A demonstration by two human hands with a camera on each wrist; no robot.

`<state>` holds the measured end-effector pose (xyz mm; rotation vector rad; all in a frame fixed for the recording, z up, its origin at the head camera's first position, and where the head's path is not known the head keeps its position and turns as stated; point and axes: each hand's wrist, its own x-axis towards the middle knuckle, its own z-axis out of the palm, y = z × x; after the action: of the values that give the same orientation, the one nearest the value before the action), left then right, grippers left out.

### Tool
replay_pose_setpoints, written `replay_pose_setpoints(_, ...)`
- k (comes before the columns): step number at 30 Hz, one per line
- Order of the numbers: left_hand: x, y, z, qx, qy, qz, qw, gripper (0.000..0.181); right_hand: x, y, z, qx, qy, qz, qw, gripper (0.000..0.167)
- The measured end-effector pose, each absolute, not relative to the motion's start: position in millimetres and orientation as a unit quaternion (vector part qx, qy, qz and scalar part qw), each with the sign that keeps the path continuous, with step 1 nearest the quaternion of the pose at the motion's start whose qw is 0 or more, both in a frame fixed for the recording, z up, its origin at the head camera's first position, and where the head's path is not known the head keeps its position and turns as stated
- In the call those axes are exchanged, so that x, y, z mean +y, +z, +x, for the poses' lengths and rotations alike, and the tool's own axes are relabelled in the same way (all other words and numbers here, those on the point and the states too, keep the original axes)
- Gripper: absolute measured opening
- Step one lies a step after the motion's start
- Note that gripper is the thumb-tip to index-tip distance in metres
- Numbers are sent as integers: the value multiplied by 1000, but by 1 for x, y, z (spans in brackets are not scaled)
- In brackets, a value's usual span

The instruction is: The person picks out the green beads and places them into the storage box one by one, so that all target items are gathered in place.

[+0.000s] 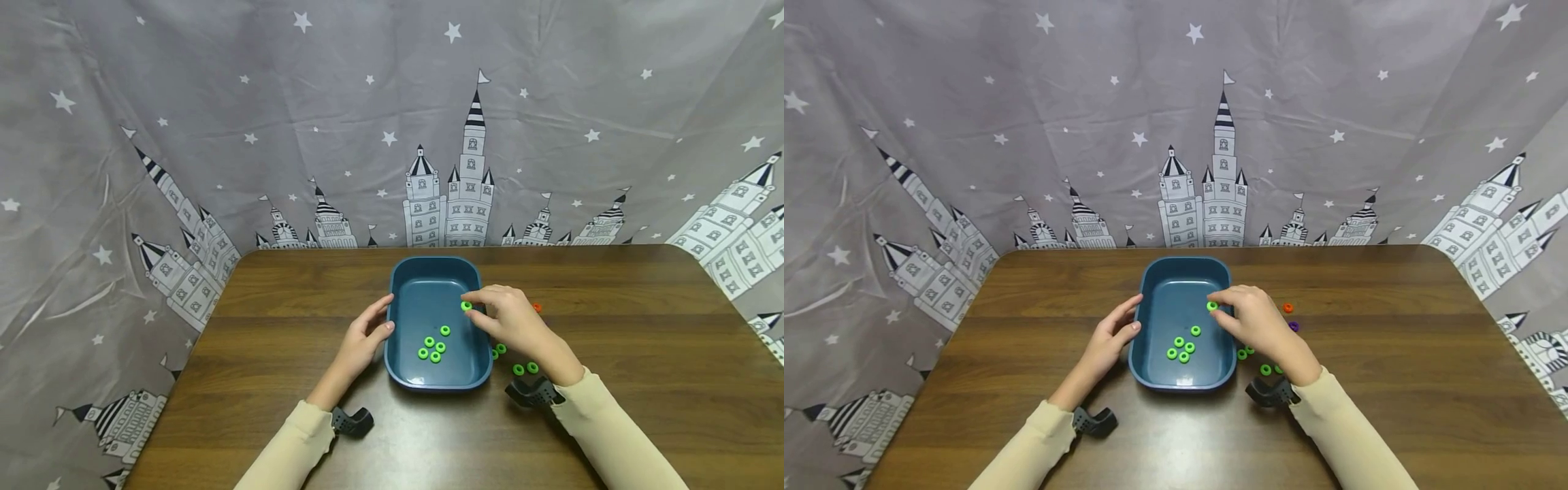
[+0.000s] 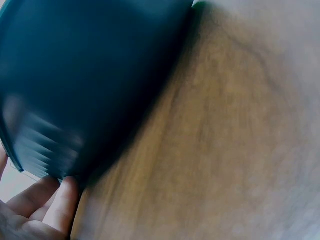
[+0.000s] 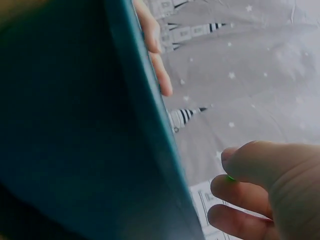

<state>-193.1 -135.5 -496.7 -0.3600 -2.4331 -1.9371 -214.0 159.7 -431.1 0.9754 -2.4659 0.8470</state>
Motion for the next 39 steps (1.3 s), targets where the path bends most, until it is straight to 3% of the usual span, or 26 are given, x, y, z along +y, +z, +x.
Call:
replay_pose_setpoints(24,-135,-497,-193,-773,-624,-110,8,51,115,-439,-217,-892,254,368,67,22)
replay_pose_setpoints(39,-135,-497,-193,-777,-620,-106,7,51,112,-446,-217,-899,234,363,71,23)
